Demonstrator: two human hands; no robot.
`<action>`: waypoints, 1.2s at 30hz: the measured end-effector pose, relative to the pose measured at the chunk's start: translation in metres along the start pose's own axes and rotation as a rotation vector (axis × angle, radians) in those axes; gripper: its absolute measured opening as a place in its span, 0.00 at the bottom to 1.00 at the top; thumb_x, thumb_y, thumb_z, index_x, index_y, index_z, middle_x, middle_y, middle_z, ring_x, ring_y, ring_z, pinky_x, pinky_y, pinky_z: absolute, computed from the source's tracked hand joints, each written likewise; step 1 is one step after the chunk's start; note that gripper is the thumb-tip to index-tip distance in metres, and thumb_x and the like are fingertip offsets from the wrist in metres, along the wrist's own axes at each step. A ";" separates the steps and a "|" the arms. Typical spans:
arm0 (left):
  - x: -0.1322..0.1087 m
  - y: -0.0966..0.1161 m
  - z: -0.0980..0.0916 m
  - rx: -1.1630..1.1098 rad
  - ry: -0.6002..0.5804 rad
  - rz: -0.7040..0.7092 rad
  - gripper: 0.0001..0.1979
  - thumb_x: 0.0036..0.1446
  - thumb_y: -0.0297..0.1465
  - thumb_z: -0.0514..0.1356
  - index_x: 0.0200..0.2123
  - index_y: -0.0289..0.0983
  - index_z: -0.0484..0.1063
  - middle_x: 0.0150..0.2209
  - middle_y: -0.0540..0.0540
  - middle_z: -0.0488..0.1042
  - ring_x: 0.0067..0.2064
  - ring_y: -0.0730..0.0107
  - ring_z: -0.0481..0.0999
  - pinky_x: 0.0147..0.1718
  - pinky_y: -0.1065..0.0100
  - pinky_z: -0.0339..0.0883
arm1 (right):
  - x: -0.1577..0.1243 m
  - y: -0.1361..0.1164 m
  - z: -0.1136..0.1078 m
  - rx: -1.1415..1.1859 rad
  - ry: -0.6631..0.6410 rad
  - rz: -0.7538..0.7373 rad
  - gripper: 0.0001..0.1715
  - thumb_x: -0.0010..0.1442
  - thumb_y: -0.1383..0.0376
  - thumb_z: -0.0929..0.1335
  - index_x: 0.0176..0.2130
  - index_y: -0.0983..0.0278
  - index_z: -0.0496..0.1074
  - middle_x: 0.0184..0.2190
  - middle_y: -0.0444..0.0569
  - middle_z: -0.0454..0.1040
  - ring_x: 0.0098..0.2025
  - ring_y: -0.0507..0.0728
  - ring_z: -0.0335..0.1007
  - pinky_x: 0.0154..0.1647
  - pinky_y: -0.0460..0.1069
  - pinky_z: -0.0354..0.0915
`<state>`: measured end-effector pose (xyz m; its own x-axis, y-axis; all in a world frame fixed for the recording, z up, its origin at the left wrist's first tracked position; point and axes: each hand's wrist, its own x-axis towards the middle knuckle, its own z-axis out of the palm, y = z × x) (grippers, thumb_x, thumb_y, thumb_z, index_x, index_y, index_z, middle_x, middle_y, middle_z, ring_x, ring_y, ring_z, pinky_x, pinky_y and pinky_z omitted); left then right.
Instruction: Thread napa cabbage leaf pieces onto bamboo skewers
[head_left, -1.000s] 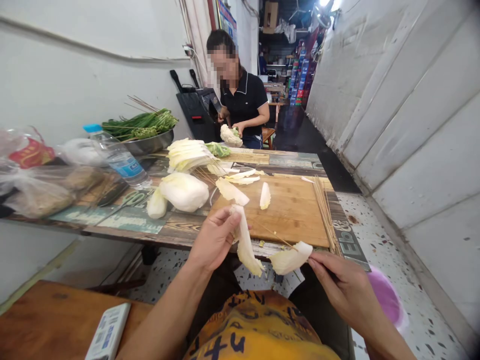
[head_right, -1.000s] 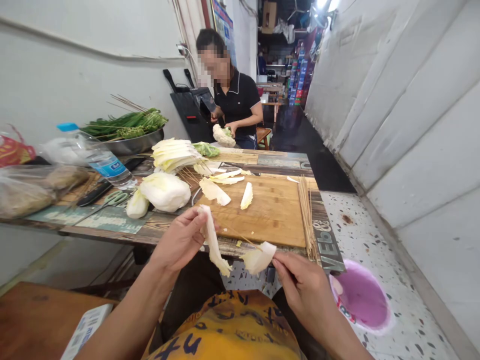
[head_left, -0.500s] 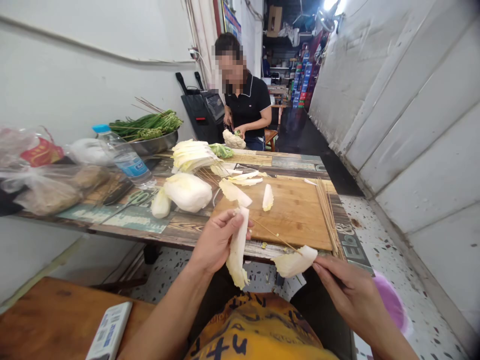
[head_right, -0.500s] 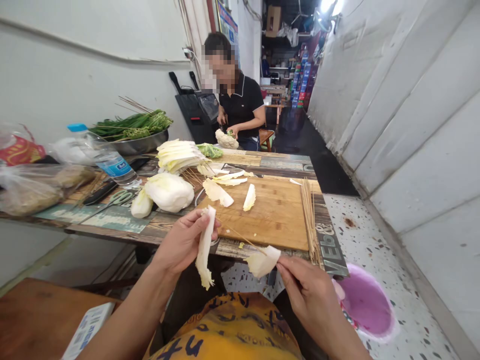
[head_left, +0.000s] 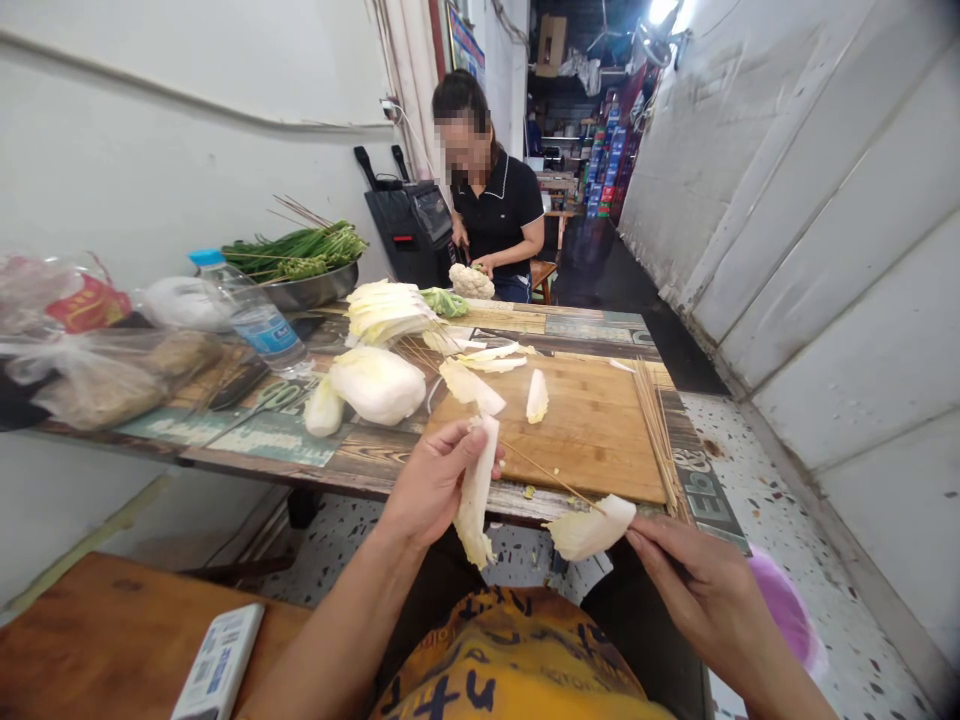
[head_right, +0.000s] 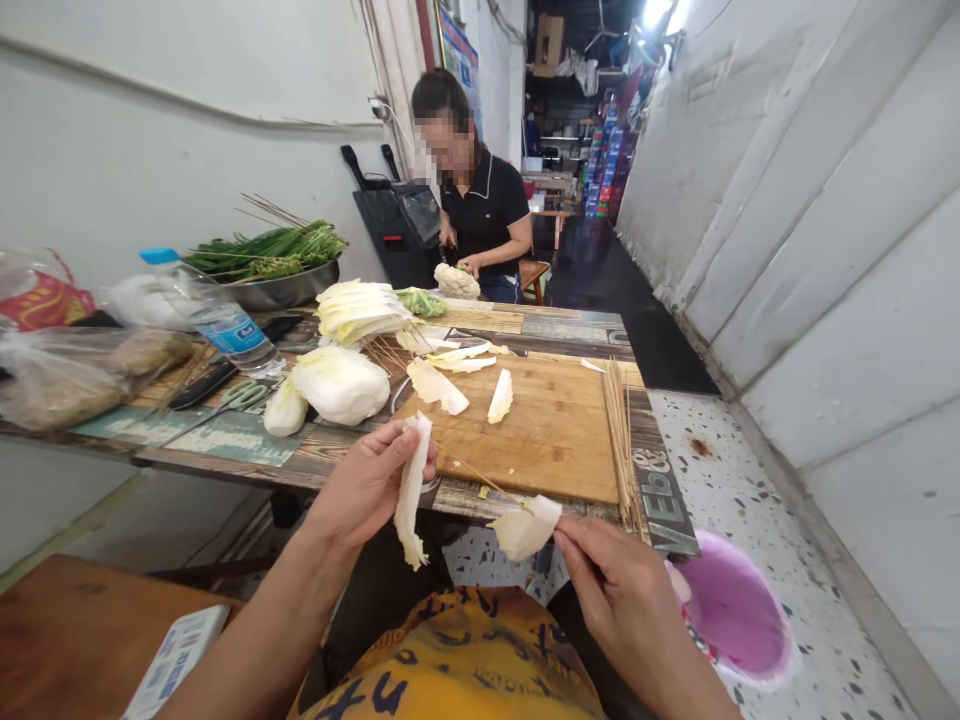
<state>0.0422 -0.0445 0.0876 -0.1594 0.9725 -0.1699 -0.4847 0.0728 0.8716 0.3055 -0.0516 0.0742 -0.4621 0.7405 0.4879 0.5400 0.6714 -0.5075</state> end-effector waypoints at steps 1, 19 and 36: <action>0.000 0.000 0.000 0.001 -0.003 0.000 0.16 0.42 0.38 0.71 0.28 0.34 0.72 0.22 0.50 0.75 0.23 0.77 0.72 0.24 0.77 0.64 | 0.000 0.000 0.000 0.000 -0.005 0.000 0.11 0.63 0.68 0.64 0.40 0.63 0.75 0.37 0.52 0.81 0.34 0.54 0.78 0.36 0.45 0.72; 0.000 -0.001 -0.003 -0.001 -0.039 -0.016 0.14 0.46 0.37 0.69 0.27 0.33 0.73 0.23 0.50 0.74 0.23 0.79 0.70 0.24 0.78 0.63 | 0.000 -0.002 -0.002 0.001 -0.011 -0.021 0.12 0.62 0.70 0.64 0.42 0.64 0.76 0.37 0.52 0.81 0.36 0.53 0.78 0.37 0.43 0.72; 0.000 -0.006 -0.008 0.226 -0.002 0.039 0.14 0.45 0.39 0.69 0.25 0.34 0.75 0.22 0.49 0.76 0.23 0.75 0.71 0.23 0.75 0.63 | -0.002 -0.001 -0.011 -0.063 -0.073 0.011 0.14 0.63 0.67 0.63 0.42 0.61 0.77 0.37 0.51 0.81 0.35 0.56 0.79 0.35 0.47 0.74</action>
<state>0.0379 -0.0465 0.0785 -0.1722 0.9760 -0.1331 -0.2731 0.0825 0.9584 0.3135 -0.0536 0.0814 -0.5050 0.7495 0.4281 0.5873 0.6618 -0.4660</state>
